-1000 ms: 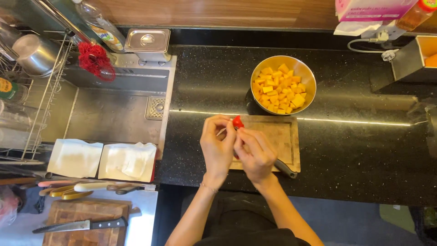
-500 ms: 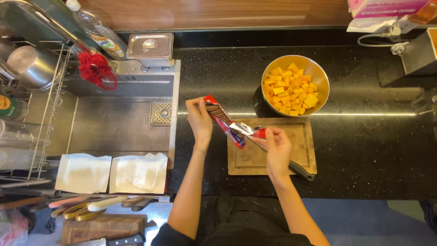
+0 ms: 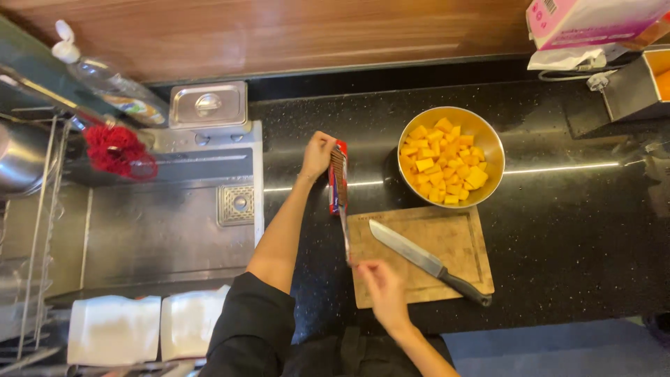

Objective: Decorate small cupcakes by adding cookie pieces and painting them with a clear glaze.

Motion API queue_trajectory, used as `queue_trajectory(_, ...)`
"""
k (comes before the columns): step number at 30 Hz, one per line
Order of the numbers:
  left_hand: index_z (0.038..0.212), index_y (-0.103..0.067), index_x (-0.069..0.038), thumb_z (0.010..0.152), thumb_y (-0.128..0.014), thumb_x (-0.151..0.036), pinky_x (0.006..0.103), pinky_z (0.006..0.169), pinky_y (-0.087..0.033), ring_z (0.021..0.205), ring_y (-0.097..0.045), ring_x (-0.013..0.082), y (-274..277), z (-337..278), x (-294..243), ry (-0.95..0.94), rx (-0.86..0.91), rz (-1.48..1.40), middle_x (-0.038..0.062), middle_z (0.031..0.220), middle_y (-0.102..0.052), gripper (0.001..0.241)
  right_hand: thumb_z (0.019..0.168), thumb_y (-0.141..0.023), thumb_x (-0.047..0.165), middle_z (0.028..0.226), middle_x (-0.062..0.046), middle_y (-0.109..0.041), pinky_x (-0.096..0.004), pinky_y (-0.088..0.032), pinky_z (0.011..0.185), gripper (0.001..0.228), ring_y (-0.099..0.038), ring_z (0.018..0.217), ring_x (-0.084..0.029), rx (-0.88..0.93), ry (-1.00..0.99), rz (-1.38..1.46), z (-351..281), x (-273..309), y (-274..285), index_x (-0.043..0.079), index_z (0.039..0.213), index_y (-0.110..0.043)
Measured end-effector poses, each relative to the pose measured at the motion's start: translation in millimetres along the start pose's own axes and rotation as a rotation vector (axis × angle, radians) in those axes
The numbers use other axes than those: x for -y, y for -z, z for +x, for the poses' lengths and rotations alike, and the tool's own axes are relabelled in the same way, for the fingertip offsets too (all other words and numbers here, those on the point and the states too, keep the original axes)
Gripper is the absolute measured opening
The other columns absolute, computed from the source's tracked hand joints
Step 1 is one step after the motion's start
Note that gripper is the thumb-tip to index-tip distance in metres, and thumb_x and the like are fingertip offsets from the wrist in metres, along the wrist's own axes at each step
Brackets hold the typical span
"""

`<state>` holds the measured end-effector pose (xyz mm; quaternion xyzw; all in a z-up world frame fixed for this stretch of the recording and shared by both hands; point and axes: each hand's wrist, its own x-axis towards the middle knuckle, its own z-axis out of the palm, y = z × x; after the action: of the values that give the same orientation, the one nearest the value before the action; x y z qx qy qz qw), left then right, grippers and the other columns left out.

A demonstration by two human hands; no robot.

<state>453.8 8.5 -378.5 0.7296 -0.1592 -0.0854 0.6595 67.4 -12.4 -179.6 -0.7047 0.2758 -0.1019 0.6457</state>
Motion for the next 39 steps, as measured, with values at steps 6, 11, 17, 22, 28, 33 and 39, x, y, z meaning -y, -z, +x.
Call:
queue_trajectory(6,0.106,-0.068,-0.002,0.100,-0.067,-0.020,0.0340,0.080,-0.059,0.088,-0.076,0.0231,-35.6,7.5,-25.2,-0.016,0.249,0.169,0.013,0.098,-0.078,0.019,0.097,-0.065,0.024,0.106,-0.007,-0.079,-0.029,-0.059,0.081,0.026,-0.074,0.094,-0.014,0.283,0.047,-0.223,41.6,10.6,-18.7,0.004,0.110,-0.075)
queue_trajectory(11,0.128,-0.066,-0.005,0.110,-0.059,-0.021,0.0436,0.098,-0.053,0.113,-0.067,0.0373,-18.0,-31.4,-82.9,-0.087,0.140,0.343,0.018,0.121,-0.071,0.025,0.102,-0.064,0.022,0.092,-0.005,-0.074,-0.026,-0.053,0.071,0.020,-0.068,0.081,-0.012,-0.030,0.162,-0.219,162.6,38.3,-21.8,0.004,0.106,-0.072)
queue_trajectory(17,0.135,-0.058,-0.008,0.098,-0.069,-0.025,0.0487,0.107,-0.044,0.128,-0.053,0.0391,18.7,-107.1,-155.6,-0.117,-0.197,0.635,0.018,0.140,-0.056,0.042,0.096,-0.071,0.014,0.117,-0.015,-0.068,-0.033,-0.061,0.078,0.034,-0.072,0.100,-0.024,0.001,0.357,-0.336,281.0,-5.3,-40.5,-0.001,0.125,-0.062)
queue_trajectory(22,0.141,-0.047,-0.011,0.078,-0.084,-0.023,0.0505,0.096,-0.044,0.116,-0.055,0.0391,32.5,-130.7,-133.4,0.228,-0.040,0.637,0.015,0.128,-0.059,0.074,0.081,-0.087,0.027,0.110,-0.017,-0.065,-0.044,-0.053,0.086,0.055,-0.062,0.102,-0.033,0.045,0.492,-0.654,290.1,-2.9,-64.7,-0.001,0.121,-0.063)
queue_trajectory(28,0.137,-0.055,-0.010,0.076,-0.079,0.000,0.0455,0.105,-0.045,0.122,-0.055,0.0381,38.4,-125.5,-133.3,-0.042,-0.043,0.585,0.013,0.132,-0.060,0.067,0.083,-0.088,0.034,0.112,-0.016,-0.065,-0.044,-0.051,0.091,0.062,-0.060,0.104,-0.036,0.092,0.534,-0.749,301.9,6.0,-66.0,-0.002,0.125,-0.062)
queue_trajectory(33,0.132,-0.057,-0.007,0.075,-0.080,0.000,0.0453,0.106,-0.045,0.123,-0.053,0.0383,36.9,-117.2,-137.5,-0.071,-0.051,0.474,0.015,0.132,-0.058,0.062,0.080,-0.090,0.035,0.116,-0.018,-0.061,-0.044,-0.050,0.094,0.064,-0.059,0.110,-0.037,0.065,0.389,-0.773,286.5,-15.8,-56.3,-0.004,0.123,-0.061)
queue_trajectory(39,0.131,-0.058,-0.006,0.080,-0.078,0.001,0.0445,0.106,-0.045,0.124,-0.053,0.0378,36.3,-116.1,-134.1,-0.115,-0.036,0.426,0.015,0.131,-0.057,0.056,0.071,-0.094,0.035,0.118,-0.021,-0.059,-0.045,-0.049,0.095,0.079,-0.057,0.112,-0.038,-0.043,0.278,-0.705,274.9,-23.2,-59.8,-0.004,0.128,-0.057)
